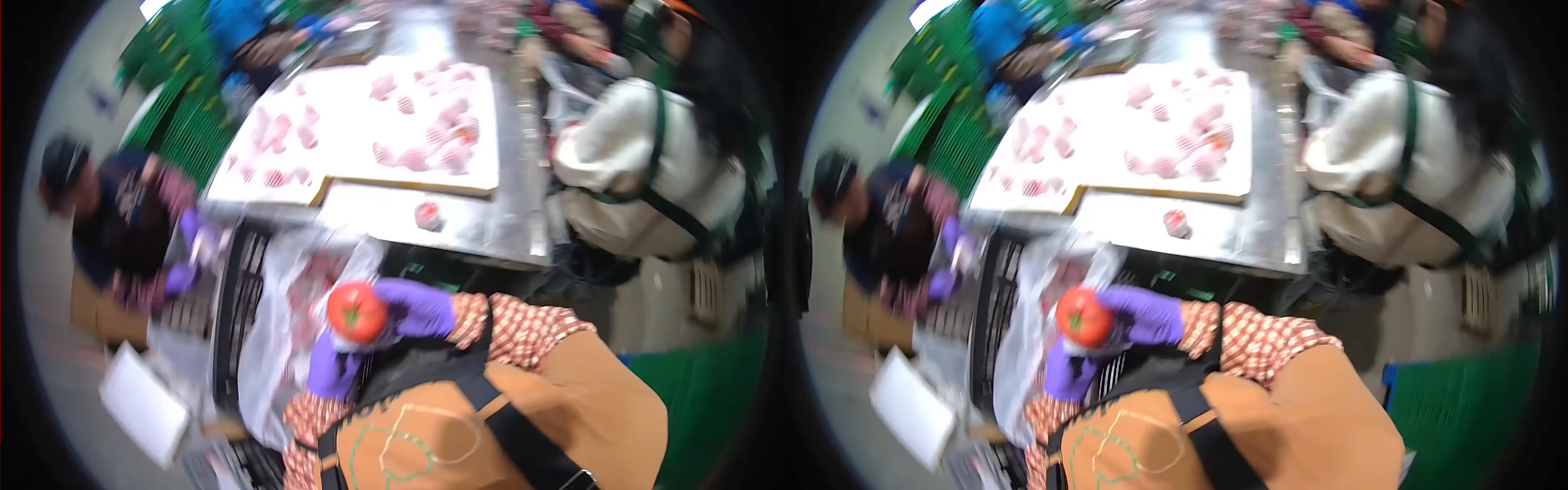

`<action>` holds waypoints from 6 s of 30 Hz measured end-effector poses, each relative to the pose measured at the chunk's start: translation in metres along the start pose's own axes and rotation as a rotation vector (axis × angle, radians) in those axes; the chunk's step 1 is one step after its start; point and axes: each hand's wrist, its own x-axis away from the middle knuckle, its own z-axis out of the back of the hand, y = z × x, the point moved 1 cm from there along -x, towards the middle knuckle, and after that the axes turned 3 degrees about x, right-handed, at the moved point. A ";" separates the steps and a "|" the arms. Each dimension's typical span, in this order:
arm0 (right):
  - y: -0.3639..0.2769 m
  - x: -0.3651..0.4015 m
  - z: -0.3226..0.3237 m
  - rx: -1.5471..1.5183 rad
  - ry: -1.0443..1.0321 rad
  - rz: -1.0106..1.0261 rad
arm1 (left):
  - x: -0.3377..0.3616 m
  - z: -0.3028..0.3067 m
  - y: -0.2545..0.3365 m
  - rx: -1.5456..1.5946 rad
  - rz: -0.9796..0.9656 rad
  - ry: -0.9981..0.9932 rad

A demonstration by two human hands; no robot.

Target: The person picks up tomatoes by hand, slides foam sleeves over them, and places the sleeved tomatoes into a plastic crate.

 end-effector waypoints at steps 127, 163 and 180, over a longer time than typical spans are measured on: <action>0.016 -0.103 -0.035 0.427 -0.345 -0.441 | 0.087 0.043 -0.004 1.540 -0.087 0.953; 0.019 -0.048 -0.042 1.582 -0.577 0.659 | 0.072 0.024 0.031 0.776 0.132 0.712; 0.034 -0.058 -0.038 1.489 -0.504 0.541 | 0.068 0.025 0.038 0.758 0.176 0.698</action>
